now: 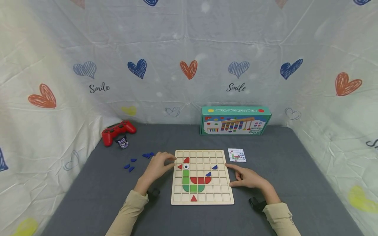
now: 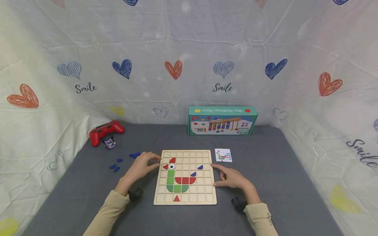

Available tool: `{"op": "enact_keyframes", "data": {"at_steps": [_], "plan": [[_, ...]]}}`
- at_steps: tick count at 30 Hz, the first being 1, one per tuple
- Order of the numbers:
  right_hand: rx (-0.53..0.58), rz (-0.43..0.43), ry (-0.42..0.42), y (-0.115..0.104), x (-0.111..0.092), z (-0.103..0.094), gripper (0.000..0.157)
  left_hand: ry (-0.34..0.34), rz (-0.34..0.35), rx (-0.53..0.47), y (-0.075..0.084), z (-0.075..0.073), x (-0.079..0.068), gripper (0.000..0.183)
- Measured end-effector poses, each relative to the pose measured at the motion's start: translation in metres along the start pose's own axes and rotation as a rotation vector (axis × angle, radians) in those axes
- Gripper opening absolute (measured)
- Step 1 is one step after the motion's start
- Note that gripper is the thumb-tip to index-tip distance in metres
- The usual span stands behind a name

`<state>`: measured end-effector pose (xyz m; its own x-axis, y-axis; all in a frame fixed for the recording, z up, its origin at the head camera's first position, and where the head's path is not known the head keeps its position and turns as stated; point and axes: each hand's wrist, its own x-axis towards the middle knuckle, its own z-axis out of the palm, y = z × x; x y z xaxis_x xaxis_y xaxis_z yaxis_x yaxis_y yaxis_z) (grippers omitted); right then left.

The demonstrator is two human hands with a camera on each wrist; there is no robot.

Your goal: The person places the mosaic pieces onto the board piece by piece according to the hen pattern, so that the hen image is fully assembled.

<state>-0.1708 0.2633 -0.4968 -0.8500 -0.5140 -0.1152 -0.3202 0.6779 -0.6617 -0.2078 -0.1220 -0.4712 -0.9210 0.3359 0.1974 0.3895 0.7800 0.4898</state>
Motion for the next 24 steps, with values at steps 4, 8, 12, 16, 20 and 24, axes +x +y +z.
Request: {"op": "enact_keyframes", "data": {"at_steps": [4,8,12,16,20,24], "plan": [[0.013,-0.011,-0.002,0.001,0.000,0.000,0.076,0.014,-0.024,0.023,-0.012,-0.009,-0.008,0.019],[0.017,-0.017,-0.008,0.001,0.000,0.000,0.077,0.024,-0.044,0.063,-0.026,-0.016,-0.017,0.019],[0.018,-0.016,-0.010,0.000,0.000,-0.001,0.077,0.041,-0.054,0.068,-0.042,-0.024,-0.026,0.020],[0.014,-0.015,-0.008,-0.001,0.000,-0.001,0.076,0.059,-0.068,0.082,-0.061,-0.032,-0.034,0.018],[0.002,-0.011,-0.007,0.000,0.000,0.000,0.077,0.058,-0.103,0.080,-0.075,-0.042,-0.045,0.019],[0.001,-0.009,-0.004,0.000,0.000,0.000,0.077,0.060,-0.135,0.079,-0.087,-0.054,-0.055,0.019]]}}
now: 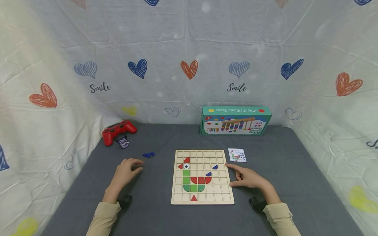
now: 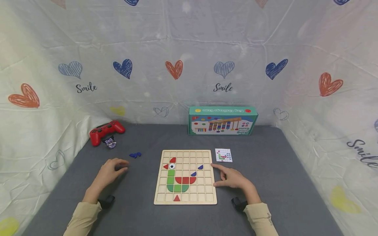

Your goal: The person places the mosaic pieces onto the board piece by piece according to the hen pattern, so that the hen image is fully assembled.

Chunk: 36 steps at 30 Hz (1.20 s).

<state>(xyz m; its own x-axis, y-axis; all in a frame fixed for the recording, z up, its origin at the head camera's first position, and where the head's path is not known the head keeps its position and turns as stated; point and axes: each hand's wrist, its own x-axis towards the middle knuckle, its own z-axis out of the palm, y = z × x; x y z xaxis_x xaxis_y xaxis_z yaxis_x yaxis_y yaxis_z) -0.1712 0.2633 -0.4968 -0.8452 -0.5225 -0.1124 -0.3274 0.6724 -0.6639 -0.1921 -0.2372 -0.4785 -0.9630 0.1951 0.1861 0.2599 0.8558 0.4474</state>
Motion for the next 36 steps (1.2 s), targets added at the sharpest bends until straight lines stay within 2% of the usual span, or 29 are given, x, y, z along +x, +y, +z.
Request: {"op": "enact_keyframes", "data": {"at_steps": [8,15,28,36], "plan": [[0.005,0.005,0.000,-0.001,-0.001,-0.001,0.077,0.014,-0.060,0.047,-0.031,-0.016,-0.011,0.020],[0.005,0.005,0.002,-0.001,-0.001,-0.001,0.077,-0.031,-0.117,0.110,-0.047,-0.022,-0.016,0.024],[0.006,-0.001,0.003,-0.003,-0.001,-0.002,0.076,-0.027,-0.062,0.093,-0.055,-0.019,-0.003,0.021],[0.009,0.004,-0.006,-0.003,-0.001,-0.001,0.076,-0.027,-0.077,0.114,-0.053,-0.016,0.001,0.016]]}}
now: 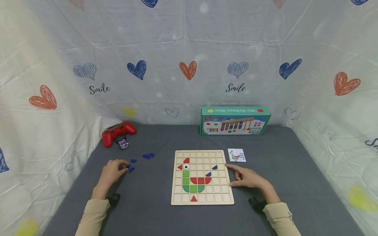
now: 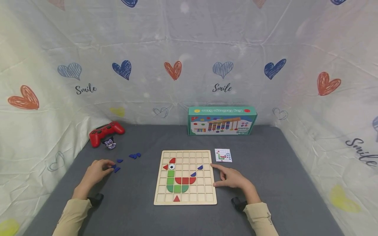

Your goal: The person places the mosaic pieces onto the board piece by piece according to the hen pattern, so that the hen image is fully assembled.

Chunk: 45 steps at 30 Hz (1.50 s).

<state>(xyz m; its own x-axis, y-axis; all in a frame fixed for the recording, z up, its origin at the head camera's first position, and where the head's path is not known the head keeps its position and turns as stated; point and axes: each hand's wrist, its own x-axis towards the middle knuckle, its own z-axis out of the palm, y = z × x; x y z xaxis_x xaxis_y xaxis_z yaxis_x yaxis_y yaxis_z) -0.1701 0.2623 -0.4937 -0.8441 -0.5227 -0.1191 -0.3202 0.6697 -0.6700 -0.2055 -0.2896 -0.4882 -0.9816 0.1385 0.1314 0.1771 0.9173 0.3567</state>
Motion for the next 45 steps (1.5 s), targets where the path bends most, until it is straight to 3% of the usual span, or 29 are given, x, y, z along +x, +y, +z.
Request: {"op": "enact_keyframes", "data": {"at_steps": [14,24,30,39,45], "plan": [[0.004,0.002,-0.007,0.002,0.000,0.000,0.077,0.089,0.029,-0.008,0.024,-0.001,-0.002,0.016],[-0.011,0.008,0.008,0.001,0.000,0.000,0.076,0.114,0.077,-0.019,0.053,0.001,0.000,0.017],[-0.003,0.009,-0.002,0.002,0.000,0.001,0.076,0.093,0.096,-0.018,0.071,0.002,-0.001,0.016],[0.000,-0.002,-0.006,0.003,-0.001,0.001,0.076,0.094,0.134,-0.020,0.085,0.020,0.006,0.015],[0.003,0.003,-0.005,0.003,0.000,0.001,0.077,0.105,0.165,-0.026,0.100,0.024,0.009,0.015]]}}
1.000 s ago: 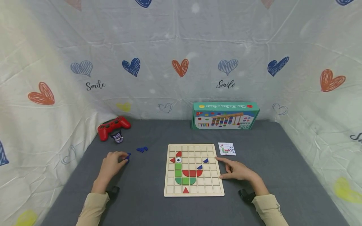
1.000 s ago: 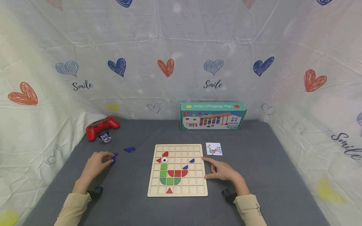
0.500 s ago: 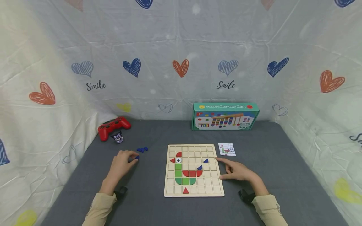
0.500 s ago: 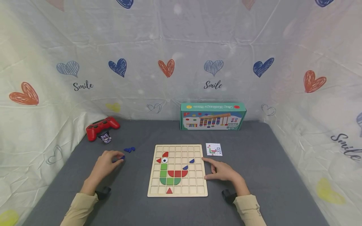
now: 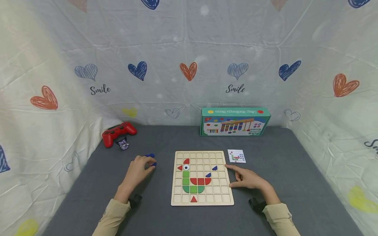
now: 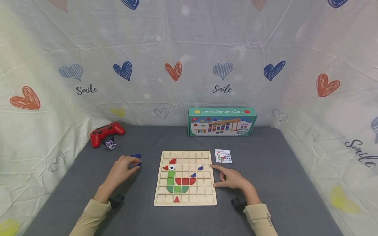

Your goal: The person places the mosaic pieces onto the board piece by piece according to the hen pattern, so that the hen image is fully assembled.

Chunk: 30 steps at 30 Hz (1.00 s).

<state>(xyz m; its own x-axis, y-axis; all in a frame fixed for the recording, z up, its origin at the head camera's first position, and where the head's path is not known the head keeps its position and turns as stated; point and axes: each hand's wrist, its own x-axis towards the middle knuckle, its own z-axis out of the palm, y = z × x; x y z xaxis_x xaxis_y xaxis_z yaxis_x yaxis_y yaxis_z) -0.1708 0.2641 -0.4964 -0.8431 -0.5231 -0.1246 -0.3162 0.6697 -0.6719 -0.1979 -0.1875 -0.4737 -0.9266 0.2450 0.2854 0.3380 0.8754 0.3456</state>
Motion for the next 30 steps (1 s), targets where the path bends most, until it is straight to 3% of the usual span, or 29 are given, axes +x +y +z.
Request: {"op": "enact_keyframes", "data": {"at_steps": [19,30], "plan": [[-0.010,-0.009,0.002,0.001,0.000,0.001,0.076,-0.050,0.039,-0.050,0.053,0.022,0.016,0.017],[-0.006,0.001,0.003,0.001,0.000,0.000,0.076,-0.105,0.131,-0.069,0.083,0.033,0.024,0.016]]}}
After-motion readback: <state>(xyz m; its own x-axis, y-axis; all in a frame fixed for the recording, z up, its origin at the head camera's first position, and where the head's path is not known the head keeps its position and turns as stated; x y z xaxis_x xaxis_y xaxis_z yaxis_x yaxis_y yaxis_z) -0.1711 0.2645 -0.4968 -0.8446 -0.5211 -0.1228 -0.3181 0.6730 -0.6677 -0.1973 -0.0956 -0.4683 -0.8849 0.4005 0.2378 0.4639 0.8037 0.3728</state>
